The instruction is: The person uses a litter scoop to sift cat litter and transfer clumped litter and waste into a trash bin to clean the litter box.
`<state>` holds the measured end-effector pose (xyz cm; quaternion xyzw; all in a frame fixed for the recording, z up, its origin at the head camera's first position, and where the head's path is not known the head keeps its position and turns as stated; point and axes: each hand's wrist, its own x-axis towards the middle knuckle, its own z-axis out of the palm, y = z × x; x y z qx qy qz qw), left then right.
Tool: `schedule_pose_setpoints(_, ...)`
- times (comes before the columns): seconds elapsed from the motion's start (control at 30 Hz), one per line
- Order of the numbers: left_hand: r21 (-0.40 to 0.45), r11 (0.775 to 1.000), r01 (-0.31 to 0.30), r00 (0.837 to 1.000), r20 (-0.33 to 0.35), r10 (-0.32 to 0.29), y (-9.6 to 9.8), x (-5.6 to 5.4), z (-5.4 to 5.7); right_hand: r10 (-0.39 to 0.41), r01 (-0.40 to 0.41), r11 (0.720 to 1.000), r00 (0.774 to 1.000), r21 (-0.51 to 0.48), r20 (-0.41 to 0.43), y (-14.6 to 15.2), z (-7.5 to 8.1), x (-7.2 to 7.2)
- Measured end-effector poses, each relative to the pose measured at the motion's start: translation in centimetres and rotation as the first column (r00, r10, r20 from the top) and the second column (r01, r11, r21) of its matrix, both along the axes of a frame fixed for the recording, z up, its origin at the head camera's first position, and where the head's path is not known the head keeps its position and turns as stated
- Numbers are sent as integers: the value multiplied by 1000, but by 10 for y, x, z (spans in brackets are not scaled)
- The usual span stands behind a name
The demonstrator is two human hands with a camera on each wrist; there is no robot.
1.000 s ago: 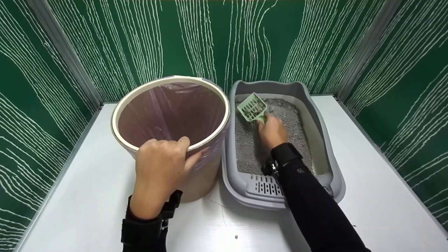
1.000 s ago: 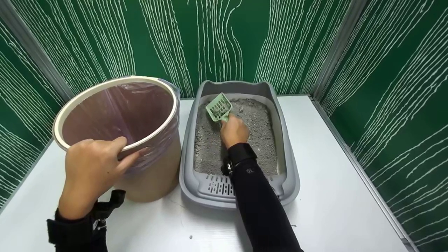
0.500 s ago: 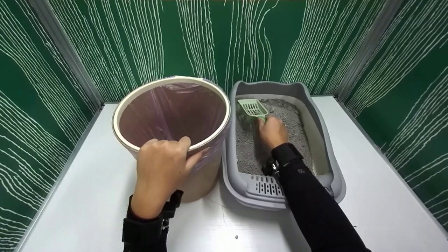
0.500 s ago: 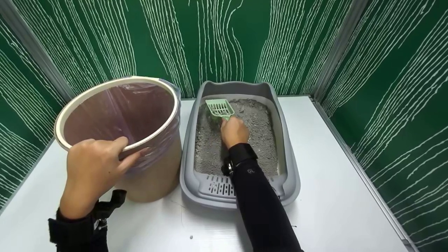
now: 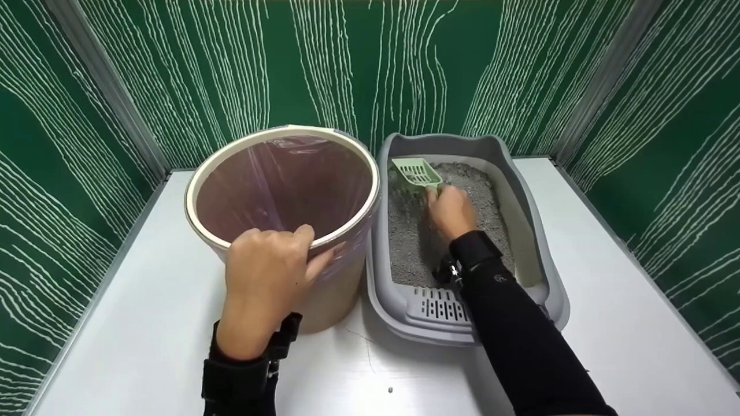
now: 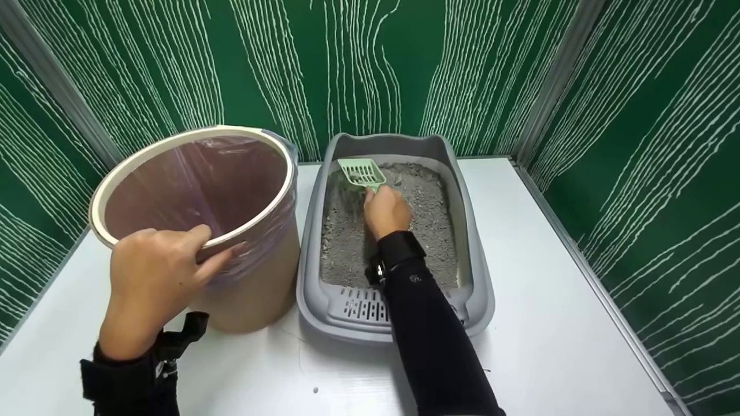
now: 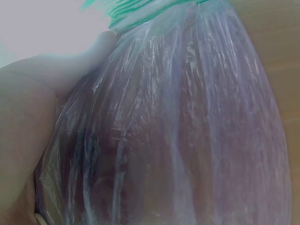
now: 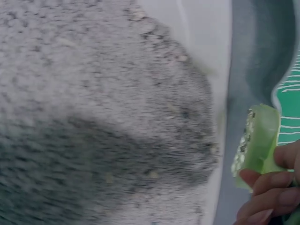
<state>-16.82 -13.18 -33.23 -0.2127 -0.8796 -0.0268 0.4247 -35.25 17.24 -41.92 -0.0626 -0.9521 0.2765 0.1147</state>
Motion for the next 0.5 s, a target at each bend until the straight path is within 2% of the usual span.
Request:
schedule_pose_setpoints(0.23,-12,1000,0,1000,19,1,-1,0,-2,46,-46,999,999,3,-20,12,37,3)
schedule_pose_setpoints(0.5,-20,1000,-5,1000,13,5,-1,0,-1,217,-216,974,976,-69,3,14,110,17)
